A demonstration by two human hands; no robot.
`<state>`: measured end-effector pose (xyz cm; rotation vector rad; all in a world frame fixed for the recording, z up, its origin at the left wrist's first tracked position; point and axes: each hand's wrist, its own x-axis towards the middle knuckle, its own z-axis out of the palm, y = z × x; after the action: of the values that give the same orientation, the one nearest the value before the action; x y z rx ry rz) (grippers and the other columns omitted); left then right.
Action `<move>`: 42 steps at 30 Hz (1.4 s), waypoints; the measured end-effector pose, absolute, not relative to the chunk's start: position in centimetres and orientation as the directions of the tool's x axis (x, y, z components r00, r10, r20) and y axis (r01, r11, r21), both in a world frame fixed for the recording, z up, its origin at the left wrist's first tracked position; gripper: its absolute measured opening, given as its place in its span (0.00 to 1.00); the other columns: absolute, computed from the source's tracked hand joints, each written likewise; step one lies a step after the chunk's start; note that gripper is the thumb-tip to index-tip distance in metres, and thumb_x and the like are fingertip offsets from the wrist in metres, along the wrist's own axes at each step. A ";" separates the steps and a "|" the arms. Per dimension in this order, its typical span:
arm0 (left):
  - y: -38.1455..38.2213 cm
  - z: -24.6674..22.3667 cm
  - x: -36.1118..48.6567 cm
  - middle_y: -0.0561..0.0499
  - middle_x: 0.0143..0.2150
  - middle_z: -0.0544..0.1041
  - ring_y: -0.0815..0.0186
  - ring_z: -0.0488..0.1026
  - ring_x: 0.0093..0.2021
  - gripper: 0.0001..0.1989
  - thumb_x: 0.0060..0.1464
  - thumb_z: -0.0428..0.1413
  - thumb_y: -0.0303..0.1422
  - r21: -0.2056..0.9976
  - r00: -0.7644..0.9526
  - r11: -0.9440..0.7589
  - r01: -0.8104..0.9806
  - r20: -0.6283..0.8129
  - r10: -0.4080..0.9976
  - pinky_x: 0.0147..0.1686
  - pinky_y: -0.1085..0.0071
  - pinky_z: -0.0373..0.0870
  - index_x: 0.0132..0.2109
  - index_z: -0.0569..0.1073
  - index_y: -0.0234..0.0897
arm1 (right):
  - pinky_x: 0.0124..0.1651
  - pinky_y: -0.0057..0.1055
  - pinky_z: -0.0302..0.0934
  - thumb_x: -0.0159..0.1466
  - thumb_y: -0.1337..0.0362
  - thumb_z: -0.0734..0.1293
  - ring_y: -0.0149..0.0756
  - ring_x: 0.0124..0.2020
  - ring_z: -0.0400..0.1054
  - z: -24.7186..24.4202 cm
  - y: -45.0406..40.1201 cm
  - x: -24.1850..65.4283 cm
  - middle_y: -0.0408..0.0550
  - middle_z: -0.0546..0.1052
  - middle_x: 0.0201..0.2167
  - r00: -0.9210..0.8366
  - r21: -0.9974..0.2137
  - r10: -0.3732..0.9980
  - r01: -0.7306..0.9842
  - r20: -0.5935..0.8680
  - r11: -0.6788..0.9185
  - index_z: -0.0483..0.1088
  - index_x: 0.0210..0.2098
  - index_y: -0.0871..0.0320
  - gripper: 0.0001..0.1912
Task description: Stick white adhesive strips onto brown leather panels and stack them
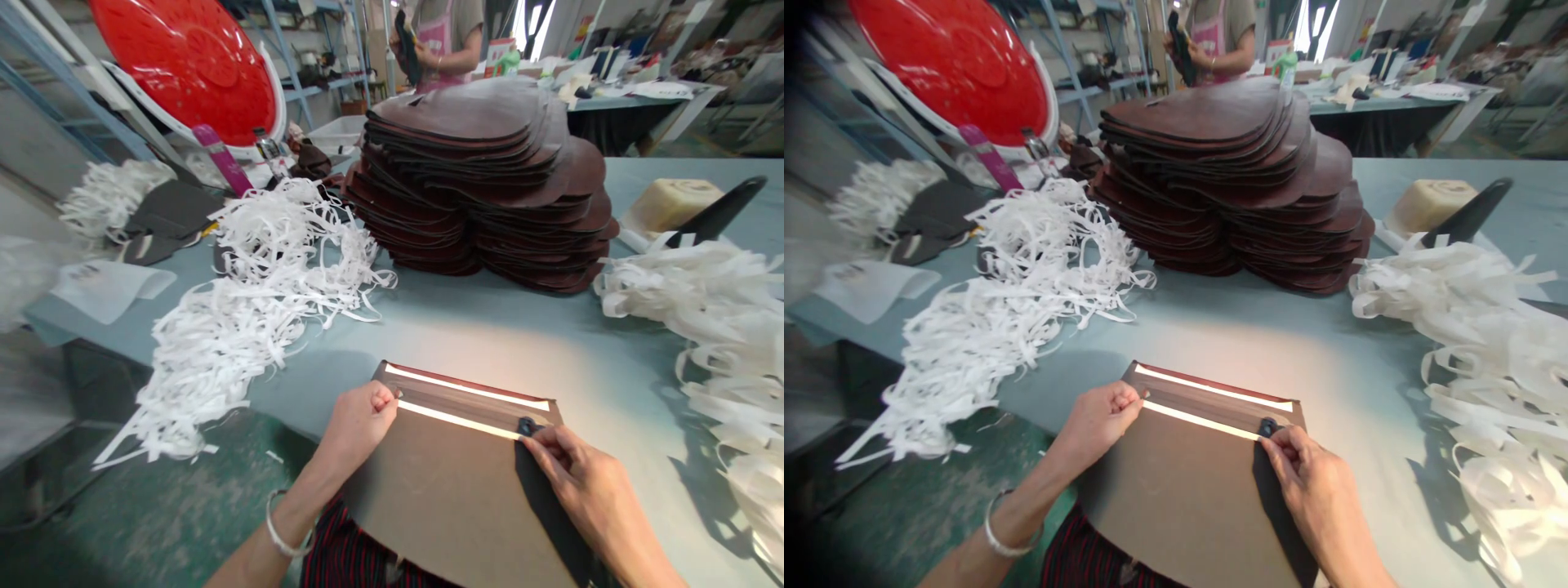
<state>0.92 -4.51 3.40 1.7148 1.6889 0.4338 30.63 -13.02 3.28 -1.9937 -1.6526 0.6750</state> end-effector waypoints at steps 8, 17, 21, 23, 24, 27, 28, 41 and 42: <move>-4.2 3.8 0.6 0.56 0.21 0.70 0.68 0.66 0.24 0.09 0.52 0.50 0.35 0.659 0.099 0.109 0.744 -0.270 0.958 0.26 0.75 0.55 0.28 0.71 0.37 | 0.26 0.28 0.58 0.59 0.46 0.58 0.34 0.20 0.68 4.3 -12.6 30.4 0.42 0.74 0.20 0.195 -0.638 0.958 0.714 -0.212 -0.287 0.70 0.30 0.54 0.20; -4.1 3.8 1.0 0.57 0.20 0.70 0.69 0.66 0.23 0.08 0.50 0.50 0.34 0.626 0.078 0.111 0.772 -0.267 0.961 0.26 0.75 0.54 0.27 0.69 0.37 | 0.26 0.29 0.58 0.57 0.46 0.57 0.35 0.21 0.68 4.6 -12.4 30.2 0.43 0.74 0.19 0.245 -0.620 0.942 0.709 -0.228 -0.335 0.70 0.28 0.54 0.20; -4.0 3.9 1.0 0.58 0.20 0.69 0.70 0.66 0.23 0.07 0.50 0.50 0.32 0.614 0.068 0.119 0.780 -0.272 0.960 0.26 0.75 0.54 0.27 0.69 0.38 | 0.25 0.29 0.57 0.57 0.47 0.57 0.34 0.19 0.67 4.1 -12.4 30.4 0.43 0.73 0.19 0.225 -0.635 0.953 0.710 -0.205 -0.304 0.70 0.28 0.54 0.19; -4.0 3.8 1.0 0.58 0.20 0.69 0.70 0.66 0.23 0.07 0.51 0.51 0.31 0.593 0.057 0.114 0.797 -0.262 0.963 0.26 0.75 0.54 0.26 0.69 0.38 | 0.26 0.28 0.57 0.58 0.47 0.58 0.34 0.20 0.68 3.7 -12.4 30.6 0.43 0.74 0.20 0.218 -0.638 0.956 0.711 -0.199 -0.295 0.70 0.29 0.55 0.19; -4.1 3.7 1.1 0.58 0.20 0.69 0.70 0.66 0.23 0.07 0.51 0.51 0.31 0.576 0.054 0.105 0.811 -0.252 0.966 0.27 0.75 0.55 0.26 0.68 0.38 | 0.26 0.28 0.57 0.59 0.48 0.58 0.34 0.21 0.68 3.5 -12.4 30.7 0.43 0.74 0.21 0.220 -0.638 0.955 0.710 -0.200 -0.298 0.70 0.29 0.55 0.18; -4.7 3.1 1.4 0.58 0.21 0.68 0.70 0.66 0.23 0.07 0.53 0.52 0.31 0.530 0.041 0.042 0.847 -0.143 0.989 0.27 0.74 0.56 0.28 0.67 0.38 | 0.28 0.28 0.57 0.60 0.49 0.60 0.34 0.22 0.68 3.1 -12.5 30.9 0.43 0.75 0.21 0.234 -0.634 0.949 0.706 -0.213 -0.316 0.69 0.30 0.55 0.17; -5.1 2.8 1.6 0.57 0.24 0.69 0.69 0.67 0.25 0.05 0.54 0.52 0.31 0.523 0.045 -0.004 0.852 -0.065 0.997 0.28 0.74 0.58 0.30 0.68 0.38 | 0.28 0.28 0.56 0.60 0.50 0.60 0.33 0.22 0.67 3.1 -12.6 30.9 0.43 0.74 0.21 0.234 -0.637 0.949 0.702 -0.213 -0.317 0.69 0.29 0.56 0.16; -9.9 1.2 2.3 0.38 0.53 0.67 0.51 0.66 0.51 0.24 0.60 0.53 0.36 0.015 0.499 -0.521 0.853 0.268 0.824 0.50 0.56 0.66 0.62 0.63 0.37 | 0.27 0.26 0.50 0.56 0.66 0.61 0.30 0.22 0.62 3.4 -12.8 30.8 0.39 0.70 0.19 0.265 -0.678 0.948 0.666 -0.175 -0.311 0.66 0.26 0.56 0.04; -10.2 1.2 2.5 0.38 0.54 0.66 0.50 0.65 0.52 0.26 0.60 0.54 0.37 -0.013 0.496 -0.507 0.862 0.232 0.837 0.49 0.55 0.66 0.63 0.62 0.41 | 0.27 0.26 0.50 0.56 0.66 0.61 0.30 0.22 0.62 3.4 -12.8 30.8 0.39 0.70 0.19 0.267 -0.670 0.948 0.673 -0.173 -0.312 0.66 0.26 0.56 0.04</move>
<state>2.46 -10.18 1.25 2.8254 1.6122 0.3208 30.75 -12.75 3.37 -2.0736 -1.4619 0.7773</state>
